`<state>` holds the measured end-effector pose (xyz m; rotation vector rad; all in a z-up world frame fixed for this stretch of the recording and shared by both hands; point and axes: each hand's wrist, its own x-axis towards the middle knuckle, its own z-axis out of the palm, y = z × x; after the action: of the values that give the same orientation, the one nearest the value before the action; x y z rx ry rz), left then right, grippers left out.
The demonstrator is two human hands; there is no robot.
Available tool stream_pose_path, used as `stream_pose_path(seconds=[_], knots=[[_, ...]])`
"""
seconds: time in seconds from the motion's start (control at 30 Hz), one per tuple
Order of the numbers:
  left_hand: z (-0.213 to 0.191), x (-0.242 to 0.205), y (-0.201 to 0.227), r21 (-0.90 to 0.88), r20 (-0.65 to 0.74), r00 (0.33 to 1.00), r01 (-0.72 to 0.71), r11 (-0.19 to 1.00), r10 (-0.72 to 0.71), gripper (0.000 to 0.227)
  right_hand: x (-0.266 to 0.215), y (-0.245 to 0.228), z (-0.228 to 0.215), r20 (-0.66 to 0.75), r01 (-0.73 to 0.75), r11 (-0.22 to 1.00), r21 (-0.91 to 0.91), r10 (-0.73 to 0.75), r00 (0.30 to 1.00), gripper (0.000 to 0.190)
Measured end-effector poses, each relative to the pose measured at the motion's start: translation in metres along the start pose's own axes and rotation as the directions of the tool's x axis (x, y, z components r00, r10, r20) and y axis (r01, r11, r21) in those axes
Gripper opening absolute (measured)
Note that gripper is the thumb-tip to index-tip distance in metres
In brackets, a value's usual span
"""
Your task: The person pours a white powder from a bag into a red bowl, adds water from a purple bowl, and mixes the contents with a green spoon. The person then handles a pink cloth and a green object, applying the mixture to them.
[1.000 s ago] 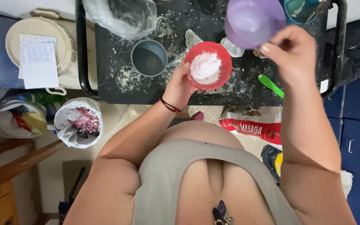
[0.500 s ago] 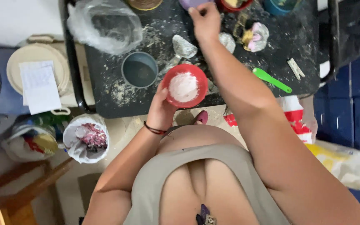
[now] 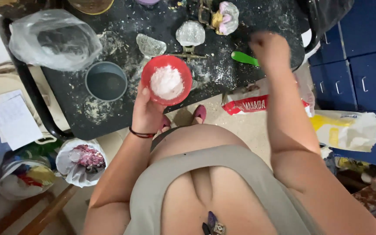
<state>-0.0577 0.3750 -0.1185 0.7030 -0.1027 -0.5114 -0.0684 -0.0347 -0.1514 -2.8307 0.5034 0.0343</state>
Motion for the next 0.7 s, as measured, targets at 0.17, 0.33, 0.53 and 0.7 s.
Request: stream_pose_path(seconds=[0.17, 0.33, 0.53, 0.7], knots=[[-0.018, 0.026, -0.042, -0.063, -0.094, 0.994, 0.043, 0.997, -0.049, 0.073, -0.051, 0.057, 0.029, -0.036, -0.070, 0.957, -0.281, 0.063, 0.997, 0.029], [0.006, 0.039, -0.058, -0.076, 0.066, 0.996, -0.054, 0.996, 0.059, 0.061, -0.068, 0.031, 0.001, -0.108, -0.003, 0.990, -0.143, -0.013, 0.994, 0.019], [0.035, 0.059, -0.065, -0.020, 0.061, 0.996, -0.065, 0.998, 0.066, 0.057, -0.087, -0.090, -0.125, -0.213, 0.694, 0.708, 0.130, -0.663, 0.717, 0.037], [0.044, 0.066, -0.084, -0.189, 0.085, 0.996, -0.018, 0.982, 0.035, 0.054, -0.087, -0.148, -0.136, -0.075, 0.589, 0.458, -0.666, -0.827, 0.557, 0.017]])
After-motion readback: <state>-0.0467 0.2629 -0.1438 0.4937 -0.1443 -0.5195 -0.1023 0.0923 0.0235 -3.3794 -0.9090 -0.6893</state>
